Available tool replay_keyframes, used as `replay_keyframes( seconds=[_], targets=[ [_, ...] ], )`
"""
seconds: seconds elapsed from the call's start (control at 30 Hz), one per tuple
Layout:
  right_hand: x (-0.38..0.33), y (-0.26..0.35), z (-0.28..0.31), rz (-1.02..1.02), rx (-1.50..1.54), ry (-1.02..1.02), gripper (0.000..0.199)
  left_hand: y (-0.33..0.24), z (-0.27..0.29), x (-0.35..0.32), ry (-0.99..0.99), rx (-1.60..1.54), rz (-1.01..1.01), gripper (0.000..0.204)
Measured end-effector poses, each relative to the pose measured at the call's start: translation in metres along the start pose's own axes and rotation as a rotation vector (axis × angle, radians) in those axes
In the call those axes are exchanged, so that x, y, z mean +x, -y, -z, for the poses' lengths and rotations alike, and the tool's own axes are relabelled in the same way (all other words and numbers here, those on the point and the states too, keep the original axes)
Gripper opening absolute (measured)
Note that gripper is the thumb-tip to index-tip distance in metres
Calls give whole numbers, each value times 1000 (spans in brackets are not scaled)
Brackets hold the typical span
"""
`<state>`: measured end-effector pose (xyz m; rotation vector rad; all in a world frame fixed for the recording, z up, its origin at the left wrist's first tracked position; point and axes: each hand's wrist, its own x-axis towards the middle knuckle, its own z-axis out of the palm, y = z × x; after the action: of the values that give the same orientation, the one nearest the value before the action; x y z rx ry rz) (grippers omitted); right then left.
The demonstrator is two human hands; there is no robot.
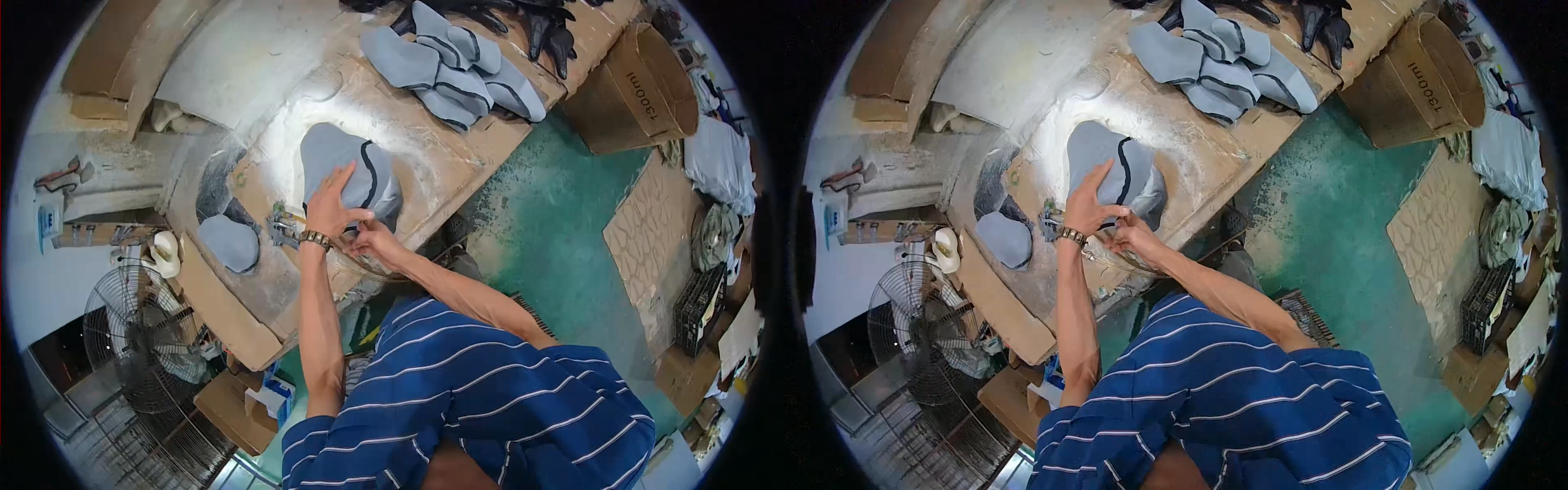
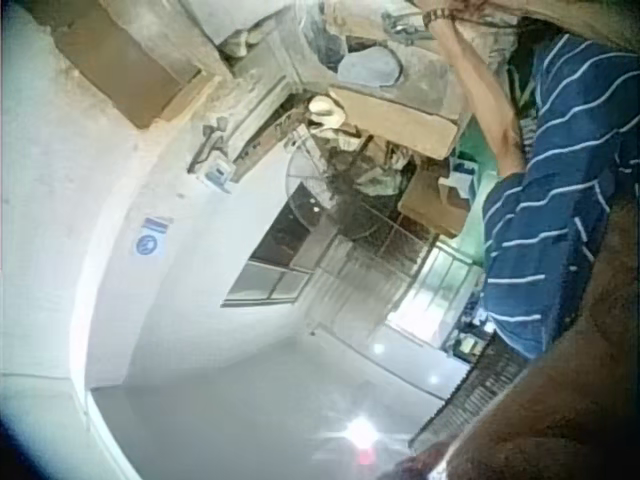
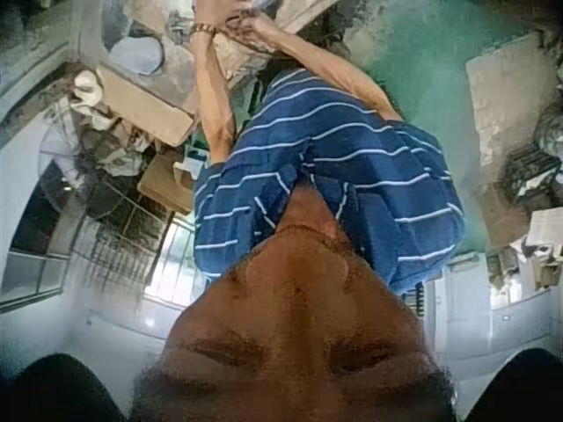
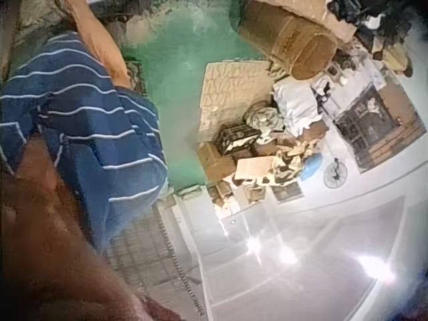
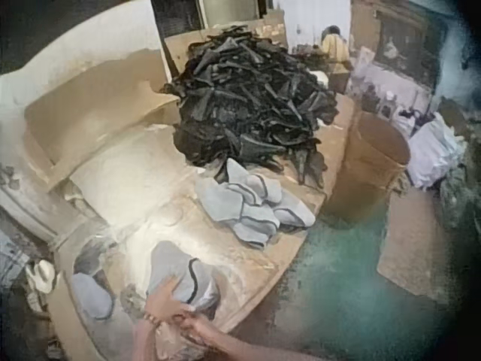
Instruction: Applying spray adhesive to padded manufacturing components and organizing them on a metal drying rack.
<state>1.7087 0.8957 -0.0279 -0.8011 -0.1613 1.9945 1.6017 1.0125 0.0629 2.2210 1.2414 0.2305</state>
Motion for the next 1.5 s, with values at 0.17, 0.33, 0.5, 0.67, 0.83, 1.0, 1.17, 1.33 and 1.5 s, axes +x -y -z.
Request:
replay_keyframes(
  seconds=[0.17,0.33,0.5,0.67,0.83,1.0,1.17,1.33,1.5],
  targets=[
    [8,-5,10,40,-8,131,52,-1,-4,10,62,52,-7,115],
    [-2,-16,2,24,59,128,59,1,9,9,135,34,21,117],
    [6,-26,1,20,-10,156,64,1,23,12,205,-67,35,115],
    [11,-31,-3,30,-61,175,71,4,21,15,235,-40,45,114],
    [38,-50,-2,148,-182,141,60,13,34,15,248,-84,24,117],
    [40,-43,16,232,-682,166,35,14,19,-9,101,-131,14,118],
    [0,-65,21,97,-929,-3,25,9,-19,-16,-48,10,-8,122],
    [-59,47,16,318,-1316,-445,22,-3,-15,-22,-26,76,116,138],
    [-36,106,-50,1200,-1414,-371,30,-12,-11,-25,-26,162,73,142]
  ],
)
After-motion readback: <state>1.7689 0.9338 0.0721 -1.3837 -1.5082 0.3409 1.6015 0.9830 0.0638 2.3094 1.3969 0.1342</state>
